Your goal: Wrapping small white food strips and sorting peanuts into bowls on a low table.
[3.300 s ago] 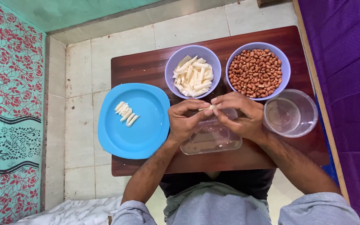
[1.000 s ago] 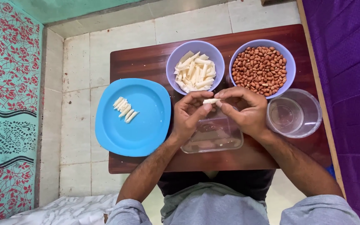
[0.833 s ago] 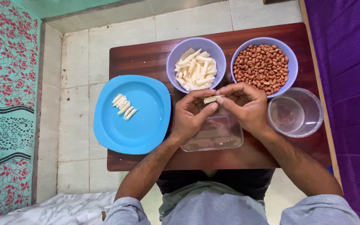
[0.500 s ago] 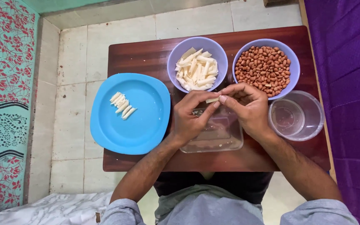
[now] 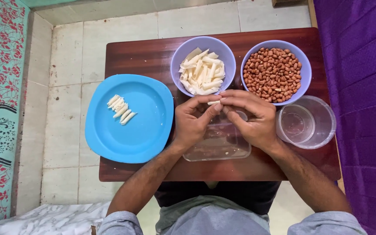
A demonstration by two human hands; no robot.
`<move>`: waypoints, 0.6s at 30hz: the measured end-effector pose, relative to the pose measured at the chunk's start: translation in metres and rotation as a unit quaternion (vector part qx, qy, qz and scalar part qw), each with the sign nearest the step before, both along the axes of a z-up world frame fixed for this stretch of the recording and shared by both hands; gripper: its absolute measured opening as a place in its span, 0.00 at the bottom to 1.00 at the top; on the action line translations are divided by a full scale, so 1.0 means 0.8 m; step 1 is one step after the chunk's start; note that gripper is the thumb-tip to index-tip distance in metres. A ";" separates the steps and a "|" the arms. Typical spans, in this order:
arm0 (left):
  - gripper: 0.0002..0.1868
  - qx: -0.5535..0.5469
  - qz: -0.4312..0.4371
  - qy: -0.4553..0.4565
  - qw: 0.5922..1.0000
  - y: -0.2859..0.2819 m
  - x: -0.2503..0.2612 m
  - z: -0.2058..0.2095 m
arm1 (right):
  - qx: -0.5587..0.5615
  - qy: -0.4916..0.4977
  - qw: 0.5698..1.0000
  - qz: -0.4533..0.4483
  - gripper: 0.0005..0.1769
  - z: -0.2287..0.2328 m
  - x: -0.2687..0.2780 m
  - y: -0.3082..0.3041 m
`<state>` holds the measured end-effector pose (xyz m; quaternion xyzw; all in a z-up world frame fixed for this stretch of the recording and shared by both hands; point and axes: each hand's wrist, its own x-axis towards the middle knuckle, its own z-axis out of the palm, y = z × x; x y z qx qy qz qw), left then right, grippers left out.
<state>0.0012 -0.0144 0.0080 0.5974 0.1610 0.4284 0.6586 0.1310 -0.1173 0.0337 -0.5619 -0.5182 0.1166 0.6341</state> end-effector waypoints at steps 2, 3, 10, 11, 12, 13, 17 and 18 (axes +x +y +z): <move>0.11 -0.027 -0.016 0.002 1.000 0.003 0.002 -0.003 | 0.017 -0.049 0.999 -0.013 0.10 0.003 0.000 0.001; 0.12 -0.053 -0.030 0.006 0.998 0.004 0.002 -0.004 | 0.034 -0.097 0.994 -0.025 0.08 0.005 -0.001 0.002; 0.12 -0.082 -0.047 0.006 0.996 0.001 0.003 -0.009 | 0.046 -0.118 0.991 -0.034 0.07 0.002 0.003 0.003; 0.12 -0.083 -0.047 0.004 0.995 -0.001 0.003 -0.009 | 0.043 -0.115 0.992 -0.037 0.07 0.001 0.004 0.002; 0.12 -0.085 -0.047 0.003 0.995 -0.002 0.004 -0.009 | 0.041 -0.112 0.992 -0.039 0.07 -0.001 0.005 0.001; 0.12 -0.087 -0.046 0.003 0.995 -0.002 0.003 -0.009 | 0.038 -0.112 0.992 -0.039 0.07 0.000 0.005 0.001; 0.14 -0.046 -0.032 0.001 0.998 -0.004 0.005 -0.007 | 0.044 -0.120 0.991 -0.043 0.06 0.000 0.007 0.000; 0.15 -0.036 -0.022 -0.002 0.999 -0.005 0.006 -0.006 | 0.043 -0.122 0.991 -0.045 0.06 -0.001 0.007 -0.001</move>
